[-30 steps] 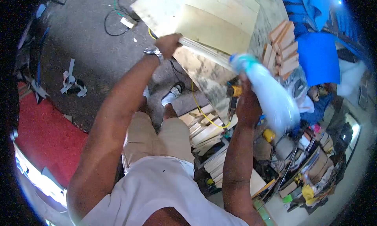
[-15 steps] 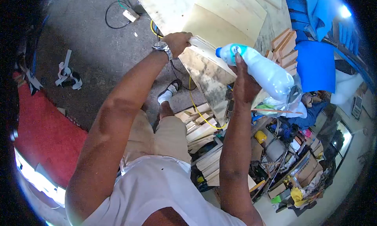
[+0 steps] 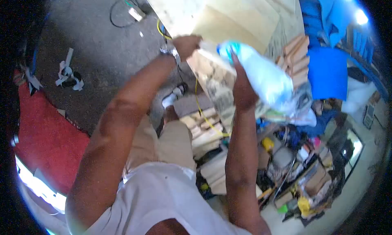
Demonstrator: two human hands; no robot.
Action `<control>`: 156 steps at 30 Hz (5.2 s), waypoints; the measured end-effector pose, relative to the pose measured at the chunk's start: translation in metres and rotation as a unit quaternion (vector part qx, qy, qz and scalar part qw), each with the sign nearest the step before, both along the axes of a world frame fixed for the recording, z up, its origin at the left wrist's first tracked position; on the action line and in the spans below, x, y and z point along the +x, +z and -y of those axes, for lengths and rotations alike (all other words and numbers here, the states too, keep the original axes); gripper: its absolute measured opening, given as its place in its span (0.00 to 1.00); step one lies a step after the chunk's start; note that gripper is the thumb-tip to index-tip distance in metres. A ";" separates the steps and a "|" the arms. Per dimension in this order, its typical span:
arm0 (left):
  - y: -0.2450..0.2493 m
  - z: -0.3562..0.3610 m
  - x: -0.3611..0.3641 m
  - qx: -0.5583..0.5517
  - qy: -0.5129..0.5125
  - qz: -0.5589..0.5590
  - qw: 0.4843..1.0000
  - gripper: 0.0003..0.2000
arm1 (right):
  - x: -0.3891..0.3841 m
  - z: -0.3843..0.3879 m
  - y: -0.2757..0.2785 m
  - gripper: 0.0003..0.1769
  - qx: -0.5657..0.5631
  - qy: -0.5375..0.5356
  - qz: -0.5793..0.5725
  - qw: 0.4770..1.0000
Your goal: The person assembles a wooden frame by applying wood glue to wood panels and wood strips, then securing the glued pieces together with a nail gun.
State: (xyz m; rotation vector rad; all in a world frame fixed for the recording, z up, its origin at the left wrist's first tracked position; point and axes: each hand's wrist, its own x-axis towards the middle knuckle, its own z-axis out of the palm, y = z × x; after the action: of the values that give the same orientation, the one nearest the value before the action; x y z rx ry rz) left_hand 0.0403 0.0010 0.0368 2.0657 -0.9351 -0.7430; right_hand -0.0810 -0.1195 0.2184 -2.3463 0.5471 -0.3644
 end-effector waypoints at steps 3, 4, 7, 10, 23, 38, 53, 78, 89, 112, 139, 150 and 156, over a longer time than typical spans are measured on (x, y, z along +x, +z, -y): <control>0.002 0.002 0.001 0.002 -0.012 0.003 1.000 0.09 | 0.024 0.001 -0.003 0.11 -0.072 0.017 -0.047 0.996; 0.003 0.002 -0.001 0.007 -0.013 0.010 1.000 0.09 | 0.027 0.001 -0.008 0.10 -0.088 0.024 -0.022 0.996; 0.008 -0.003 0.000 0.025 -0.016 0.025 0.999 0.09 | 0.031 -0.001 -0.020 0.11 -0.080 0.020 -0.017 0.996; 0.003 0.001 -0.002 0.022 -0.012 0.020 0.999 0.09 | 0.040 -0.012 -0.004 0.13 -0.120 0.025 -0.066 0.990; 0.004 0.001 -0.002 0.020 -0.022 0.022 0.999 0.12 | -0.019 0.032 -0.031 0.17 -0.299 0.078 -0.029 0.951; 0.005 0.001 -0.004 0.025 -0.011 0.062 0.998 0.11 | 0.000 -0.001 -0.036 0.11 -0.324 -0.017 0.010 0.946; 0.008 -0.003 -0.006 -0.009 -0.001 0.085 0.996 0.11 | -0.111 0.076 -0.056 0.19 -0.424 -0.108 -0.110 0.892; 0.009 0.001 -0.012 0.005 -0.005 0.070 0.997 0.15 | -0.204 0.151 -0.035 0.14 -0.483 -0.126 -0.148 0.854; -0.007 0.000 -0.010 0.000 -0.010 0.042 0.999 0.15 | -0.256 0.213 -0.044 0.12 -0.350 -0.260 0.016 0.900; -0.016 -0.003 -0.008 0.001 0.011 0.054 0.998 0.16 | -0.226 0.194 -0.055 0.16 -0.419 -0.279 -0.124 0.855; 0.009 -0.002 -0.007 -0.030 0.005 0.059 0.998 0.15 | -0.070 0.070 -0.010 0.18 -0.193 -0.191 0.116 0.955; 0.005 0.002 -0.012 -0.002 0.007 0.060 0.998 0.13 | -0.194 0.146 -0.039 0.20 -0.243 -0.211 0.008 0.947; -0.016 -0.002 -0.015 -0.030 0.049 -0.030 0.998 0.13 | -0.316 0.269 -0.025 0.18 0.278 -0.548 0.110 0.781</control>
State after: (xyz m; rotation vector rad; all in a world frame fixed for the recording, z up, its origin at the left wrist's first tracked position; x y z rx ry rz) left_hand 0.0252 0.0027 0.0205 2.0104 -0.8082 -0.7126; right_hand -0.3968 -0.3890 0.1937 -1.1757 1.6208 -0.8320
